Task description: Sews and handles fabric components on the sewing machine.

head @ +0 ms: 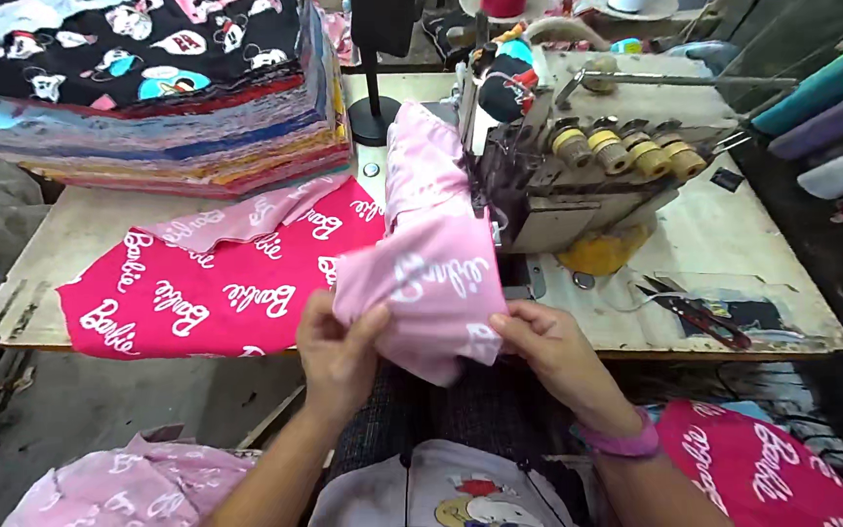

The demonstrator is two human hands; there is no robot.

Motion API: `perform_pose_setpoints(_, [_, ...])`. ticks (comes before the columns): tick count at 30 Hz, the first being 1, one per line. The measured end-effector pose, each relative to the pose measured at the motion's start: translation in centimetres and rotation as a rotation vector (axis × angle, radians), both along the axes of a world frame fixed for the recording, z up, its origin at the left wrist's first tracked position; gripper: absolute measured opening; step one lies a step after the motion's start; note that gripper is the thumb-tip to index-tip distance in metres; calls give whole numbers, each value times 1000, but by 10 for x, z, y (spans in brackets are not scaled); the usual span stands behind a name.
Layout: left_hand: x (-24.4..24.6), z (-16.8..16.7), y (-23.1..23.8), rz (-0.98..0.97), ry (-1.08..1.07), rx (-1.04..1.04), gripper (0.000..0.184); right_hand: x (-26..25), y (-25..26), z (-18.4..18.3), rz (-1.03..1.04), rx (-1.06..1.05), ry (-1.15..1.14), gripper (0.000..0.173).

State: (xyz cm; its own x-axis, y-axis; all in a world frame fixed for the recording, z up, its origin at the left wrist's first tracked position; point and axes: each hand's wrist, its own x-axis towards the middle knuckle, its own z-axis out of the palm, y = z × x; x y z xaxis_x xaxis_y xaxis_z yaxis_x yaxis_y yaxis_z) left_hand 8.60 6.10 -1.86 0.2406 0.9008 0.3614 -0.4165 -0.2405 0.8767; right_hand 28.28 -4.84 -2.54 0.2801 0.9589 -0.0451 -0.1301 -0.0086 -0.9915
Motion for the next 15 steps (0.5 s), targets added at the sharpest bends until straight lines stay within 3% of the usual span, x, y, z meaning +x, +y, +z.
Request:
perform_pose_setpoints(4, [6,9,62,-88,213,103,30,0,33,-10,-176,-11,-79,10])
perform_pose_setpoints(7, [17,5,90,-74,307,-132,62,-12,43,-11,-151,-71,37,8])
perform_pose_setpoints(10, [1,-19,59,-24,424,-73,76,-36,31,-22,-71,-112,81,13])
perform_pose_setpoints(12, [-15,-37,26,-39,625,-43,83,-47,23,-33,-73,-120,98,16])
perform_pose_setpoints(15, [-17,-51,8,-32,795,63,85,-44,17,-28,-120,-161,7,43])
